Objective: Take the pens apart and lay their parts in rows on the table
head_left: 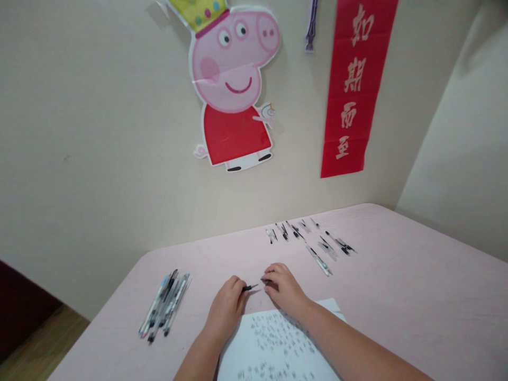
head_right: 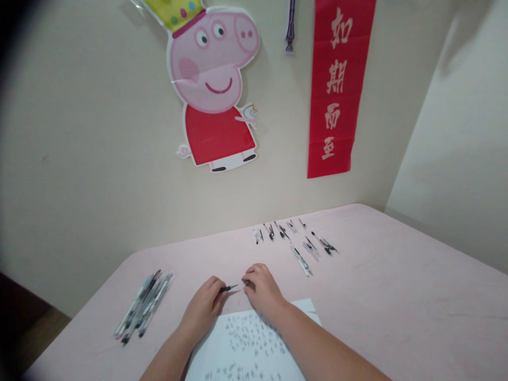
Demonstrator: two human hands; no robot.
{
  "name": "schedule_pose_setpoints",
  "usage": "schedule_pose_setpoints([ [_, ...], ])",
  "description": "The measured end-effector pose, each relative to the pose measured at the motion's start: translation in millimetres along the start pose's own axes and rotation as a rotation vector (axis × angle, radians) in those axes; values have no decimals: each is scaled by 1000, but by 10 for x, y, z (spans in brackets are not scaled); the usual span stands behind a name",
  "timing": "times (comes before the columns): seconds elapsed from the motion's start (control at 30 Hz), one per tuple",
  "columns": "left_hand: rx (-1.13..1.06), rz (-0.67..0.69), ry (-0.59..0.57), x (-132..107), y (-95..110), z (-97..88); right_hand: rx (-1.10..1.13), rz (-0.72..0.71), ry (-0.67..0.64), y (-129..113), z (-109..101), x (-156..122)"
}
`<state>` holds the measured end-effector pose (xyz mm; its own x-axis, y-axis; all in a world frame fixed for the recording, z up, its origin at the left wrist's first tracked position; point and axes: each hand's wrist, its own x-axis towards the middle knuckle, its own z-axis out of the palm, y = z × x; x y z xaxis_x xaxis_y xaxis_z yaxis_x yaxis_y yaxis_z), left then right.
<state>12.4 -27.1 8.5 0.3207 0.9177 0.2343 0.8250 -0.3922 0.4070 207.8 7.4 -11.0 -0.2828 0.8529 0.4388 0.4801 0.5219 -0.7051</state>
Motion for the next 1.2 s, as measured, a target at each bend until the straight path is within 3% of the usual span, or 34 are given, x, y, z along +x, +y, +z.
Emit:
schedule_pose_setpoints([
  [0.4,-86,59,-12,-4,100,-2,82,-82,-2,-32,23,-13],
  [0.7,65,-166,126,15,-85,-31,64,49,188,297,-95,87],
  [0.9,97,-247,171,11,-172,-44,-31,139,237,472,-165,114],
  [1.03,-7,-211,140,32,-65,-75,-103,102,178,469,-149,99],
  [1.2,-186,-55,2,56,269,-25,-104,85,125,416,-152,84],
])
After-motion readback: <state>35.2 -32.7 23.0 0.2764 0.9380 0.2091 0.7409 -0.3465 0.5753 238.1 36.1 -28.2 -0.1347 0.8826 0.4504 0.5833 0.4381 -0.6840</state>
